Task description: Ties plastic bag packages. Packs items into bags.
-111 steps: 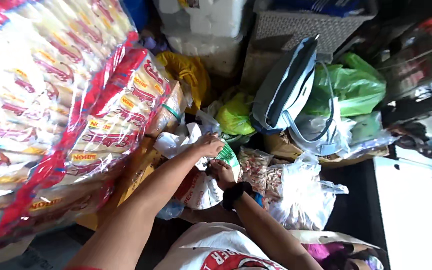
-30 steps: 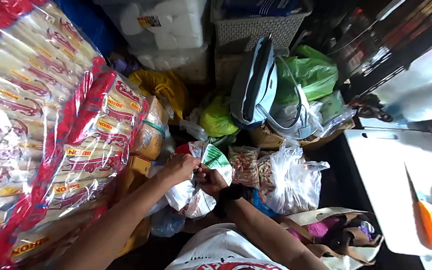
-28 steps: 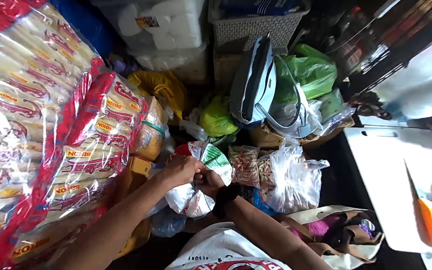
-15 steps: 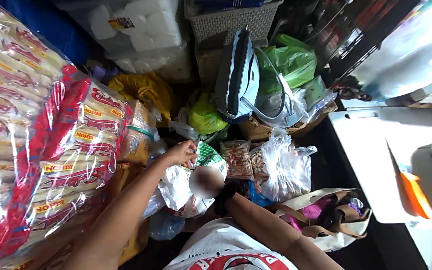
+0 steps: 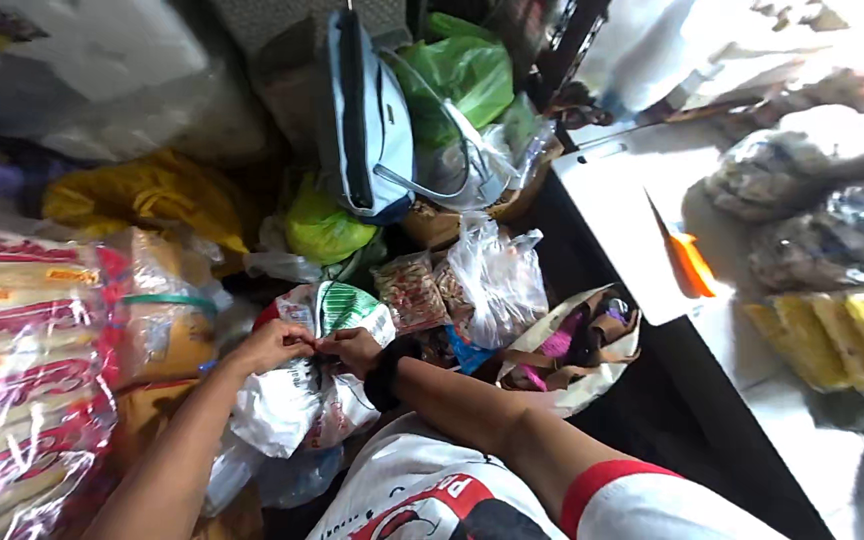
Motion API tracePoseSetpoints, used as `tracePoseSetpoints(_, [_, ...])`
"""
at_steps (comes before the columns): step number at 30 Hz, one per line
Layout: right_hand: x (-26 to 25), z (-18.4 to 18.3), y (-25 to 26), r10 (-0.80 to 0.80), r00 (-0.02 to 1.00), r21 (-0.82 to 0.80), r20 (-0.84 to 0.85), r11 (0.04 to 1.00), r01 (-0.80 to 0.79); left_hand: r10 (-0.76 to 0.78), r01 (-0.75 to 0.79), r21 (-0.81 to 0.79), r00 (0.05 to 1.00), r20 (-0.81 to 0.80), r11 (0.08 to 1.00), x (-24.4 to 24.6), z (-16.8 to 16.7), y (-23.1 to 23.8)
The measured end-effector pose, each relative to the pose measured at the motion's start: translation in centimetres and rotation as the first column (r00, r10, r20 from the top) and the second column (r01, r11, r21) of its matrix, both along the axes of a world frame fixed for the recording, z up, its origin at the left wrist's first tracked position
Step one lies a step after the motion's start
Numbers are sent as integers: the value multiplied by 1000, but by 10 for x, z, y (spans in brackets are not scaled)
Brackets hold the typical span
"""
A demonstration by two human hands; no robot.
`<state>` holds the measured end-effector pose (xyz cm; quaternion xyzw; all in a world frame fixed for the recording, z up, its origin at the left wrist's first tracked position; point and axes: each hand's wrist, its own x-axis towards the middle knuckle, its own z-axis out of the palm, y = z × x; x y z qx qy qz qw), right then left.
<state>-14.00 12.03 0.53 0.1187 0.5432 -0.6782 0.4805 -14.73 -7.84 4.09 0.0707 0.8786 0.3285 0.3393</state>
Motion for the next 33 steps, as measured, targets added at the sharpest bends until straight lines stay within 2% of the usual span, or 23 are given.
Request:
tracePoseSetpoints(3, [0, -2, -1, -52, 998, 10, 20, 999, 51, 60, -61, -19, 997, -39, 998, 4, -1, 4])
tracePoseSetpoints(5, [1, -4, -4, -140, 982, -11, 128, 990, 142, 89, -94, -41, 990, -108, 995, 10, -2, 7])
tracePoseSetpoints(8, [1, -7, -8, -255, 905, -92, 340, 949, 302, 100, -128, -61, 937, -335, 990, 28, -7, 13])
tracePoseSetpoints(10, [1, -10, -10, -255, 885, -108, 389, 942, 319, 58, -108, -81, 881, -470, 991, 37, -8, 18])
tracePoseSetpoints(12, [3, -10, -10, -254, 923, -66, 288, 957, 284, 30, -91, -97, 862, -507, 991, 41, -3, 21])
tracePoseSetpoints(15, [6, -5, -9, -145, 985, 21, -95, 989, 147, 56, -113, -88, 872, -486, 990, 44, 3, 21])
tracePoseSetpoints(16, [4, -5, -9, -60, 969, 61, -239, 995, 76, 69, -118, -76, 881, -468, 990, 44, 4, 20])
tracePoseSetpoints(18, [0, -6, -8, 144, 872, 186, -468, 980, -62, 97, -128, -43, 894, -437, 991, 44, 2, 17])
tracePoseSetpoints(20, [0, -3, -8, 273, 801, 267, -533, 952, -147, 122, -144, -17, 892, -436, 989, 46, 1, 16])
tracePoseSetpoints(23, [5, 2, -13, 250, 846, 223, -471, 962, -159, 146, -170, -27, 907, -395, 985, 45, 7, 18])
tracePoseSetpoints(26, [10, 2, -17, 12, 967, 91, -254, 996, 11, 183, -207, -20, 902, -391, 978, 46, 11, 23])
tracePoseSetpoints(28, [10, 4, -17, -104, 988, 10, -116, 994, 106, 197, -224, -22, 897, -395, 974, 47, 12, 23])
tracePoseSetpoints(31, [8, -2, -11, -87, 995, -160, -38, 984, 80, 213, -239, -24, 901, -378, 971, 48, 12, 20])
tracePoseSetpoints(33, [5, -6, -6, -26, 999, -205, -38, 979, 18, 217, -246, -36, 908, -358, 969, 48, 15, 22])
